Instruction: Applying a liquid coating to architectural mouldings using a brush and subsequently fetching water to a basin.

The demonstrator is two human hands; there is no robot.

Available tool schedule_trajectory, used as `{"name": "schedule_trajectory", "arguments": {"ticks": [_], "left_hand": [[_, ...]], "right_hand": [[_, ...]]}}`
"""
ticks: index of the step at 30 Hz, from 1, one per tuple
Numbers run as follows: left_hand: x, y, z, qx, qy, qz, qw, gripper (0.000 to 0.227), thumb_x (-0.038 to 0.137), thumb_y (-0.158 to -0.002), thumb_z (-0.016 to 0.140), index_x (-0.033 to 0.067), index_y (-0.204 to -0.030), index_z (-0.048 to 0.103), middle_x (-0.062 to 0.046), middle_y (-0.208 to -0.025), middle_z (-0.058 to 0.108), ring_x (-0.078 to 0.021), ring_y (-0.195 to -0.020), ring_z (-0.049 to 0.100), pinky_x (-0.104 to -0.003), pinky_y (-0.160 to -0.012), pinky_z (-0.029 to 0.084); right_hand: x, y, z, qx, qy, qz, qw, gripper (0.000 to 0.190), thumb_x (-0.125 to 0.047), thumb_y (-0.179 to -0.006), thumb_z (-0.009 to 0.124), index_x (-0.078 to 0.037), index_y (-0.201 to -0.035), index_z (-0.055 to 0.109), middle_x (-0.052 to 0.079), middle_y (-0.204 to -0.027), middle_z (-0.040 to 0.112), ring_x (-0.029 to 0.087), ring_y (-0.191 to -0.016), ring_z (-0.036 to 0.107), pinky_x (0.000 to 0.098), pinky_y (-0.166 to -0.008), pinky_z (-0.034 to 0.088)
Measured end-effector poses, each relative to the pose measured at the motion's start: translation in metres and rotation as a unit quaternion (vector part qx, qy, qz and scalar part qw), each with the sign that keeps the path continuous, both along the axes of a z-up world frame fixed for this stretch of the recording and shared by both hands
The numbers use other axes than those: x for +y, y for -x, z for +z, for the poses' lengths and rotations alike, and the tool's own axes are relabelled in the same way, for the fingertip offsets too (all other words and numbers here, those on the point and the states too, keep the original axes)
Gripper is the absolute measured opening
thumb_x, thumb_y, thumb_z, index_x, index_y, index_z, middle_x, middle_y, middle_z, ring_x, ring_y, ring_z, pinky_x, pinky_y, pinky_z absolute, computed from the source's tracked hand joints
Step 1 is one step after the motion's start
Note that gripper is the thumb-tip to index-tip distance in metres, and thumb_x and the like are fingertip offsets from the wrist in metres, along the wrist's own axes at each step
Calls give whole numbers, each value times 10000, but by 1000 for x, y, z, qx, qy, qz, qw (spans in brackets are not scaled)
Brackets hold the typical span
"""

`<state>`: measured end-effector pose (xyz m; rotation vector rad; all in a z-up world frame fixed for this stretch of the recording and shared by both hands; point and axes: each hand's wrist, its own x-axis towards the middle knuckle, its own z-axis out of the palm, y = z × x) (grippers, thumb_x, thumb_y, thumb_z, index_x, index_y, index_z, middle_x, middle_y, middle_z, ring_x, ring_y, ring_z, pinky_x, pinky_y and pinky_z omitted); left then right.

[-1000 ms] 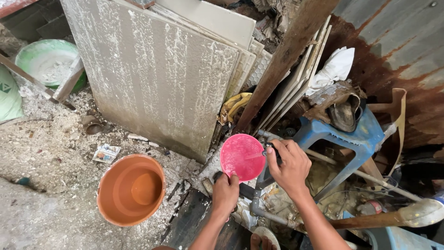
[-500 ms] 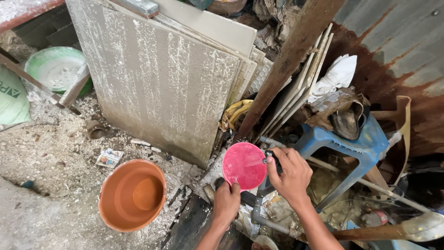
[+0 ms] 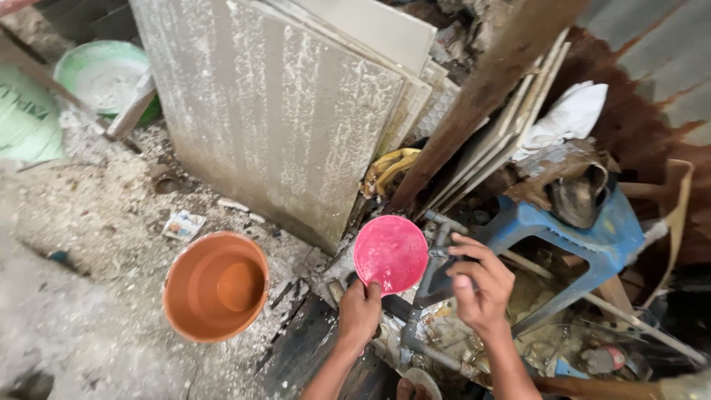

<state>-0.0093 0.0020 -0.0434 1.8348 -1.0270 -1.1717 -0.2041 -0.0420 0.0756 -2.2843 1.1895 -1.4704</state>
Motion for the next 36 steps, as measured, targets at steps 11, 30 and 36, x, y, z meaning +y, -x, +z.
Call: {"name": "schedule_trajectory", "arguments": {"ticks": [11,30,36], "left_hand": [[30,-64,-48,-30,13,157,987,336,271,-942,585,-52,-929,678,-270,-780,688,-349,-728,720,-466,-687,521],[92,-227,-121,-164,-81,418,890,463,370,-957,594,-75,-862,678,-331,-832,689,-477,-847,699,-532,-765,520],[91,-226,-98,-120,-107,429,889,423,353,-883,641,-68,-877,680,-326,-878,708,-462,-857,722,-514,-791,540]], "right_hand": [[38,-54,-10,-181,115,63,975,450,-467,-1102,469,-82,-954,649,95,-1152,638,290,-1254,566,481,-1078,500],[-27,-287,-289,119,-629,357,680,621,-500,-982,565,-264,-1543,440,52,-1297,653,169,-1155,625,336,-754,558],[-34,-299,-308,174,-622,329,689,551,-502,-977,579,-236,-1459,579,21,-1303,683,156,-1083,668,322,-776,584]]}}
